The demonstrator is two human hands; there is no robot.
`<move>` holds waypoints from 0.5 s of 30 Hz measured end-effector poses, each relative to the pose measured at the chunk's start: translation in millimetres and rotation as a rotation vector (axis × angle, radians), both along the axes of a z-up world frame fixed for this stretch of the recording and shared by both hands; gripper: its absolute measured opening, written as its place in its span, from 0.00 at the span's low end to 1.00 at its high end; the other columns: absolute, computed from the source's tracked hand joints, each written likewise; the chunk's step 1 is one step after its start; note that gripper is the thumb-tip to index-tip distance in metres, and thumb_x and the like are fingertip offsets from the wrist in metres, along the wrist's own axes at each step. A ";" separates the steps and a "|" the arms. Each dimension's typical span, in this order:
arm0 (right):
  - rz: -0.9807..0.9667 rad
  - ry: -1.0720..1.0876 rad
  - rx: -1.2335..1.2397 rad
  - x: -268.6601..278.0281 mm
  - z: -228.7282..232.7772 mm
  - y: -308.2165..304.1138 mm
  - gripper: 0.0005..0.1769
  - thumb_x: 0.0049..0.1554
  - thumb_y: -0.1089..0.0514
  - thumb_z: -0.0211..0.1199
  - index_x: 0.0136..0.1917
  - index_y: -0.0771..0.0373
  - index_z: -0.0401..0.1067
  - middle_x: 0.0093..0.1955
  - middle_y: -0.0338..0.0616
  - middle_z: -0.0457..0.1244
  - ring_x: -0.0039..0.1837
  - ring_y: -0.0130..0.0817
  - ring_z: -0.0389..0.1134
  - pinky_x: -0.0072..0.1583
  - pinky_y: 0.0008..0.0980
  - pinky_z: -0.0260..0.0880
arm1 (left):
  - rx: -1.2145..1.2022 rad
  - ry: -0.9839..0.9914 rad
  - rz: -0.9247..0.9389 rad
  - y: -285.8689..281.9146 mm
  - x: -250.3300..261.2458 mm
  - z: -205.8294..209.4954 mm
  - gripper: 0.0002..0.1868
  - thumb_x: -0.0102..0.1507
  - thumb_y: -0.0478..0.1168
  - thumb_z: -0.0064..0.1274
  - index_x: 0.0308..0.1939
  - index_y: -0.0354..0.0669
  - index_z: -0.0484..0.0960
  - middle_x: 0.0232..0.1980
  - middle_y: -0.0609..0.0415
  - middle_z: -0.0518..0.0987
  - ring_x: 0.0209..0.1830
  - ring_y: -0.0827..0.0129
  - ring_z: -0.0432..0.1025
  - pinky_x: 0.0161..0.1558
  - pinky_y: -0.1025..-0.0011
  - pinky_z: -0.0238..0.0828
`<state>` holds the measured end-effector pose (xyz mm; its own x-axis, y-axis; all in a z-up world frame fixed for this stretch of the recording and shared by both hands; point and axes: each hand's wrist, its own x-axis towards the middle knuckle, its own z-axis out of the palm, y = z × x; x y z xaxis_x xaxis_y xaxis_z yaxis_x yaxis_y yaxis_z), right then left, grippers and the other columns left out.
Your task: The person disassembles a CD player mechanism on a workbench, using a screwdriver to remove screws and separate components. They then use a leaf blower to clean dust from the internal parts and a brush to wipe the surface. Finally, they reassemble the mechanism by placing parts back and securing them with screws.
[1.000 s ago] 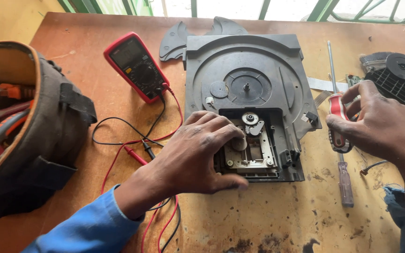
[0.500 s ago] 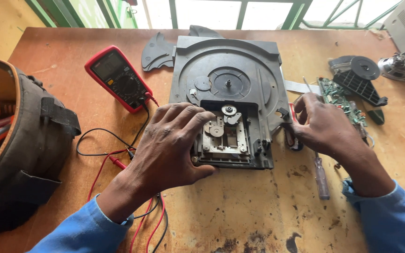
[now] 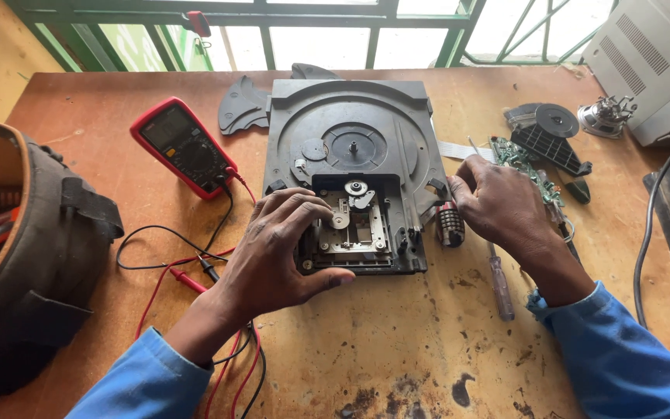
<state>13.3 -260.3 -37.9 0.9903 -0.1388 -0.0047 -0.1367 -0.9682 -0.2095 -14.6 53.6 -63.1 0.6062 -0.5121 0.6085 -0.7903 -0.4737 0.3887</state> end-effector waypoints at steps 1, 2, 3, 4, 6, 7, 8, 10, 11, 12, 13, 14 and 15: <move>0.005 -0.003 -0.002 0.3 -2.1 -1.2 0.19 0.65 0.42 0.49 0.53 0.55 0.74 0.45 0.48 0.72 0.44 0.53 0.71 0.47 0.52 0.67 | -0.002 -0.003 0.005 -0.3 0.5 -1.2 0.37 0.52 0.66 0.66 0.50 0.43 0.77 0.54 0.49 0.79 0.60 0.55 0.69 0.63 0.58 0.60; 0.015 -0.061 0.009 0.6 -4.3 -2.6 0.18 0.65 0.43 0.51 0.50 0.55 0.74 0.42 0.47 0.72 0.43 0.53 0.71 0.45 0.53 0.67 | -0.013 0.018 0.006 -0.8 1.0 -2.5 0.35 0.52 0.65 0.66 0.49 0.45 0.77 0.54 0.50 0.79 0.60 0.56 0.69 0.63 0.58 0.59; 0.023 -0.117 0.023 0.8 -7.1 -3.6 0.16 0.64 0.44 0.52 0.47 0.55 0.73 0.39 0.47 0.71 0.41 0.54 0.70 0.44 0.54 0.66 | -0.020 0.040 0.005 -0.9 1.9 -3.3 0.32 0.52 0.64 0.66 0.48 0.47 0.78 0.53 0.51 0.80 0.60 0.57 0.69 0.63 0.59 0.58; 0.026 -0.119 0.025 1.0 -8.3 -4.5 0.16 0.64 0.44 0.52 0.47 0.55 0.73 0.39 0.47 0.71 0.41 0.54 0.70 0.44 0.54 0.66 | -0.019 0.038 0.008 -0.7 2.2 -3.5 0.32 0.52 0.64 0.66 0.48 0.47 0.78 0.53 0.51 0.80 0.60 0.57 0.69 0.63 0.59 0.58; 0.028 -0.112 0.115 -0.2 -10.6 -8.3 0.16 0.64 0.42 0.52 0.52 0.50 0.75 0.46 0.47 0.73 0.54 0.60 0.73 0.58 0.59 0.70 | -0.116 0.099 -0.037 -2.1 2.8 -5.3 0.35 0.49 0.63 0.70 0.49 0.46 0.80 0.49 0.52 0.81 0.62 0.52 0.72 0.66 0.54 0.60; 0.030 -0.113 0.116 -0.8 -10.5 -7.9 0.16 0.64 0.42 0.52 0.52 0.50 0.75 0.46 0.47 0.73 0.54 0.60 0.73 0.58 0.59 0.70 | -0.115 0.099 -0.034 -3.0 5.1 -8.6 0.35 0.49 0.63 0.70 0.49 0.46 0.80 0.49 0.52 0.81 0.62 0.52 0.72 0.66 0.54 0.60; 0.026 -0.132 0.136 -1.5 -10.2 -7.7 0.16 0.64 0.42 0.52 0.51 0.50 0.75 0.46 0.47 0.73 0.54 0.59 0.73 0.58 0.59 0.71 | -0.134 0.108 -0.060 -4.1 7.4 -11.7 0.34 0.49 0.63 0.70 0.49 0.47 0.79 0.49 0.52 0.81 0.62 0.52 0.72 0.66 0.54 0.61; 0.014 -0.162 0.159 -0.5 -15.2 2.1 0.16 0.64 0.42 0.53 0.51 0.51 0.75 0.46 0.47 0.73 0.53 0.59 0.74 0.57 0.58 0.71 | -0.148 0.109 -0.096 3.5 6.5 -10.3 0.34 0.49 0.63 0.71 0.49 0.47 0.79 0.49 0.52 0.81 0.62 0.52 0.73 0.65 0.54 0.61; -0.001 -0.175 0.162 0.9 -14.9 -1.0 0.18 0.64 0.40 0.52 0.51 0.51 0.76 0.45 0.53 0.72 0.54 0.62 0.73 0.58 0.60 0.70 | -0.137 0.113 -0.125 -0.4 8.8 -6.6 0.34 0.49 0.64 0.70 0.48 0.47 0.79 0.48 0.50 0.81 0.61 0.48 0.73 0.64 0.52 0.62; -0.016 -0.188 0.165 2.6 -14.1 -7.1 0.20 0.64 0.39 0.52 0.52 0.52 0.77 0.45 0.59 0.72 0.56 0.65 0.72 0.60 0.61 0.69 | -0.125 0.116 -0.153 -6.8 11.3 -2.7 0.35 0.49 0.65 0.69 0.47 0.46 0.78 0.47 0.48 0.80 0.60 0.45 0.73 0.63 0.49 0.63; -0.057 -0.221 0.141 -1.2 -5.8 -8.1 0.20 0.64 0.39 0.52 0.52 0.52 0.77 0.45 0.59 0.72 0.56 0.65 0.72 0.60 0.61 0.69 | -0.141 0.089 -0.201 -8.2 11.6 -1.8 0.35 0.49 0.65 0.69 0.47 0.46 0.78 0.47 0.48 0.80 0.60 0.45 0.73 0.63 0.49 0.63; -0.021 -0.326 0.163 -4.1 2.2 -9.4 0.14 0.62 0.43 0.54 0.46 0.52 0.73 0.41 0.52 0.71 0.49 0.61 0.70 0.52 0.58 0.65 | -0.090 0.106 -0.158 -9.8 13.0 -1.4 0.34 0.49 0.61 0.71 0.50 0.48 0.78 0.53 0.49 0.80 0.60 0.50 0.73 0.63 0.55 0.63; 0.020 -0.419 0.191 -8.5 6.5 -4.7 0.10 0.59 0.47 0.55 0.41 0.52 0.69 0.38 0.46 0.70 0.43 0.58 0.69 0.45 0.55 0.61 | -0.032 0.134 -0.106 -5.0 10.6 -1.9 0.34 0.48 0.57 0.73 0.52 0.50 0.79 0.58 0.49 0.79 0.61 0.56 0.72 0.63 0.61 0.64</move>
